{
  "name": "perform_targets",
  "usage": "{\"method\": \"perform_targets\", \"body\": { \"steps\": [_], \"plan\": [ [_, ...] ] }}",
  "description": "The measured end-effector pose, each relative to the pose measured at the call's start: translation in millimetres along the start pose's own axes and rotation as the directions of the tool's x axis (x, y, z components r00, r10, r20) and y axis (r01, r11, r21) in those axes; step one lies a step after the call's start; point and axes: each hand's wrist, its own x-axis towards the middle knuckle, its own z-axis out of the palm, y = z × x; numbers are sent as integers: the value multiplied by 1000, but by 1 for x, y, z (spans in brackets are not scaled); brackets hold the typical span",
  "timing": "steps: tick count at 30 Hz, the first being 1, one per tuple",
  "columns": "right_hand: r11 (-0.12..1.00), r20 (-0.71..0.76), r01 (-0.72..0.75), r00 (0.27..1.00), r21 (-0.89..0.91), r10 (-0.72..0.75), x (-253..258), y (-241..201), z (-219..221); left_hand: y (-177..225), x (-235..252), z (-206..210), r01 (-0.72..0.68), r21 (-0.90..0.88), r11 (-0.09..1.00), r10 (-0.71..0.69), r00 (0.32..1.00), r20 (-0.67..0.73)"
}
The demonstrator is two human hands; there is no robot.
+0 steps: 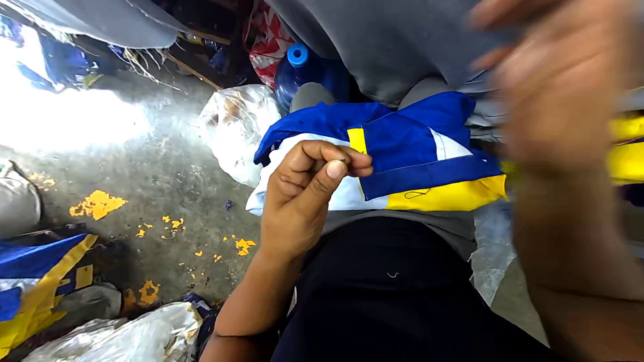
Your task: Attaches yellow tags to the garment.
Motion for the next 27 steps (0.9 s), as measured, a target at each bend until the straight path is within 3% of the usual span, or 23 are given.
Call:
{"method": "perform_targets", "body": {
  "steps": [2,4,6,9,12,16,21,24,27],
  "plan": [
    [958,359,-116,933,261,15,-14,3,56,1,11,0,-53,23,998,54,999,-6],
    [937,601,-226,799,265,23,-22,27,73,4,18,-14,-42,6,999,42,996,-78],
    [916,693,-341,713,213,105,-24,46,61,9,24,-38,3,-42,999,-10,983,-183],
    [881,675,-416,718,223,168,-32,62,26,18,25,-80,34,-137,990,-76,946,-315],
    [875,669,-426,722,230,176,-39,66,-5,21,13,-118,30,-162,986,-85,934,-347],
    [882,658,-464,691,87,299,-43,66,-32,24,-1,-153,69,-61,996,-87,910,-405],
    [855,632,-507,630,-104,451,-44,65,-52,15,-13,-207,12,-55,998,-36,887,-461],
    [847,585,-514,647,-139,489,-51,65,-64,14,-15,-214,7,-37,999,-25,863,-504],
    [849,473,-503,716,-161,514,-61,63,-76,15,-10,-193,87,23,996,-58,815,-577]
  ]
}}
